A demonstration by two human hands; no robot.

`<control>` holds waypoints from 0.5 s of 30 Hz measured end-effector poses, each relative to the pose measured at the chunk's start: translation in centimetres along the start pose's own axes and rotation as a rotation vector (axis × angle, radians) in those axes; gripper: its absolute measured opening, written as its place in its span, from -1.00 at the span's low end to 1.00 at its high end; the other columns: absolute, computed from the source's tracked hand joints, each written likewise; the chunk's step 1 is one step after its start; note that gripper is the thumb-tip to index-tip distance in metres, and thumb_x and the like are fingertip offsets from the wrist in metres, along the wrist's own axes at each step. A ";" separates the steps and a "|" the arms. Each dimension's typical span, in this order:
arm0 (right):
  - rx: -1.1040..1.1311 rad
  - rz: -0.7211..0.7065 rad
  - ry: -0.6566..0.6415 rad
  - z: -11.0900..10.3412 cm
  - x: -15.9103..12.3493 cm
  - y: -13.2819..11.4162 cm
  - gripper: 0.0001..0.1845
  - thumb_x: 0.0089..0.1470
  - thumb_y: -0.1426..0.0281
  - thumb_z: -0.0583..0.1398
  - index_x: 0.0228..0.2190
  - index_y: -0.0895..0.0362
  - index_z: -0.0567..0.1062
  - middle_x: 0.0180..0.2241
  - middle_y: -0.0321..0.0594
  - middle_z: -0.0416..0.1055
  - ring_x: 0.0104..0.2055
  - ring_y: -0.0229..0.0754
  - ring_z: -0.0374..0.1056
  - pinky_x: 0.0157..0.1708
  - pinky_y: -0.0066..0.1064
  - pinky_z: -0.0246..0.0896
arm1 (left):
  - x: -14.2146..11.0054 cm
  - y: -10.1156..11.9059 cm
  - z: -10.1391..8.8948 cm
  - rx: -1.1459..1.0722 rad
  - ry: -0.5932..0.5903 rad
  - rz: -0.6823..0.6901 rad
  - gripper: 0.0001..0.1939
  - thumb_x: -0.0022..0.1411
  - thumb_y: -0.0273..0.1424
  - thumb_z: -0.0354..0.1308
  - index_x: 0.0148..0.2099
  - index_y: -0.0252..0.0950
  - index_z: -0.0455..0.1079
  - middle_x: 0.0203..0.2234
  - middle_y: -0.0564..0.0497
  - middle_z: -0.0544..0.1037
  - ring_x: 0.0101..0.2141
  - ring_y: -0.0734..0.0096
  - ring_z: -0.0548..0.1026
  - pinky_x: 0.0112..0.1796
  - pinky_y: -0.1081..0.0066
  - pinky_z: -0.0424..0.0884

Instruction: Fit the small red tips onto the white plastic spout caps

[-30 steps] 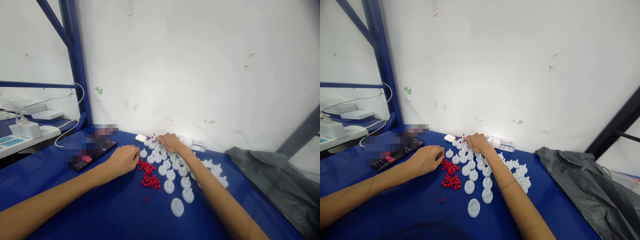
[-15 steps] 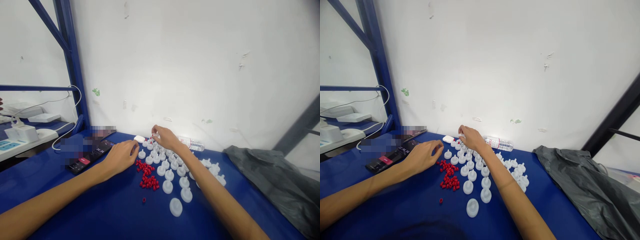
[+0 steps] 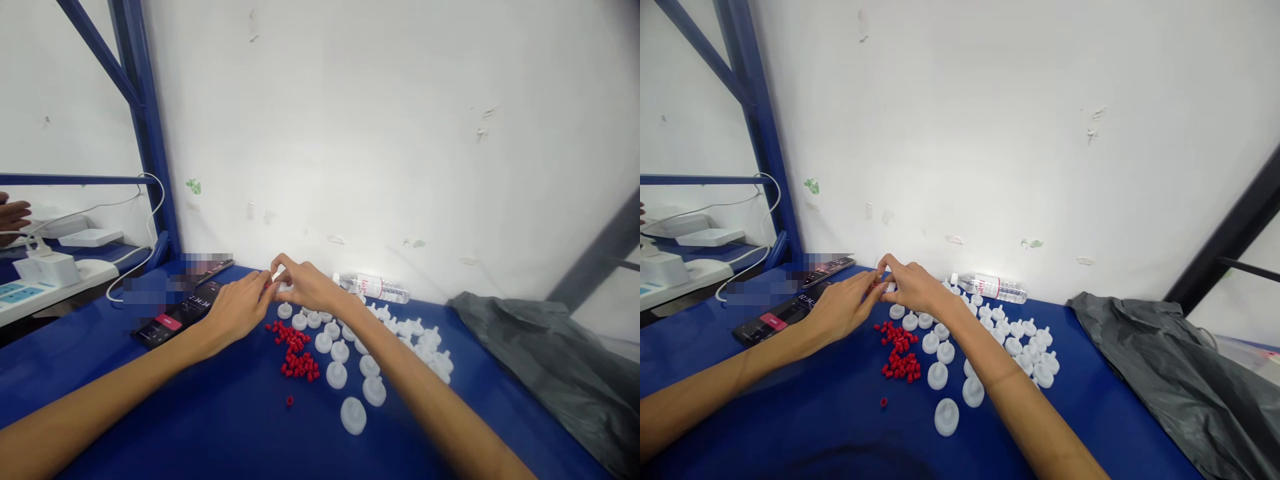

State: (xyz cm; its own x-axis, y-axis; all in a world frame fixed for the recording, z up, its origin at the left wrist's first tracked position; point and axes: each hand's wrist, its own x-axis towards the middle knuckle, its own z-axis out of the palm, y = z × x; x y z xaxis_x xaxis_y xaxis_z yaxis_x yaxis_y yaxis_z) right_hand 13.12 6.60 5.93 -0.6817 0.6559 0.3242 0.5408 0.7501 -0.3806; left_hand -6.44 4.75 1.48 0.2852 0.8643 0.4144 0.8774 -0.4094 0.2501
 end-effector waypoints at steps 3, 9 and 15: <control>-0.024 0.005 -0.001 -0.5 -0.1 0.2 -0.56 0.19 0.39 0.33 -0.01 -0.06 0.25 -0.15 -0.41 0.68 -0.24 -0.24 0.43 -0.19 -0.43 0.26 | 0.1 0.1 -0.2 -0.098 -0.010 0.054 -0.63 0.51 -0.22 -0.16 -0.02 -0.15 0.47 -0.17 -0.14 0.67 -0.24 0.06 0.58 -0.27 0.26 0.31; -0.156 0.008 0.005 -0.7 0.5 -0.1 -0.60 0.23 0.42 0.33 0.03 -0.06 0.35 0.01 -0.37 0.63 -0.21 -0.24 0.48 -0.14 -0.44 0.26 | 0.9 0.0 -0.2 -0.271 0.020 0.004 -0.49 0.49 -0.13 -0.25 -0.41 -0.21 0.32 -0.56 0.03 0.45 -0.49 0.28 0.40 -0.41 0.33 0.23; -0.378 0.207 0.216 -2.9 -0.7 4.5 -0.81 0.31 0.54 0.19 -0.08 0.12 0.52 -0.03 -0.02 0.58 0.03 -0.04 0.46 0.05 -0.25 0.21 | 0.1 0.9 -0.2 -0.293 0.016 0.014 -0.55 0.47 -0.12 -0.38 -0.48 -0.13 -0.08 -0.65 0.15 0.09 -0.59 0.36 0.16 -0.48 0.33 0.15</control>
State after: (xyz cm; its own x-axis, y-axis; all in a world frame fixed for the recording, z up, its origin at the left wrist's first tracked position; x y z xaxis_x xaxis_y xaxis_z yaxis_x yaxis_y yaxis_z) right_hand 17.46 9.76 6.47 -0.4447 0.7669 0.4627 0.8228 0.5539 -0.1273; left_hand -5.73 4.41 1.93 0.2882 0.8542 0.4328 0.7242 -0.4902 0.4851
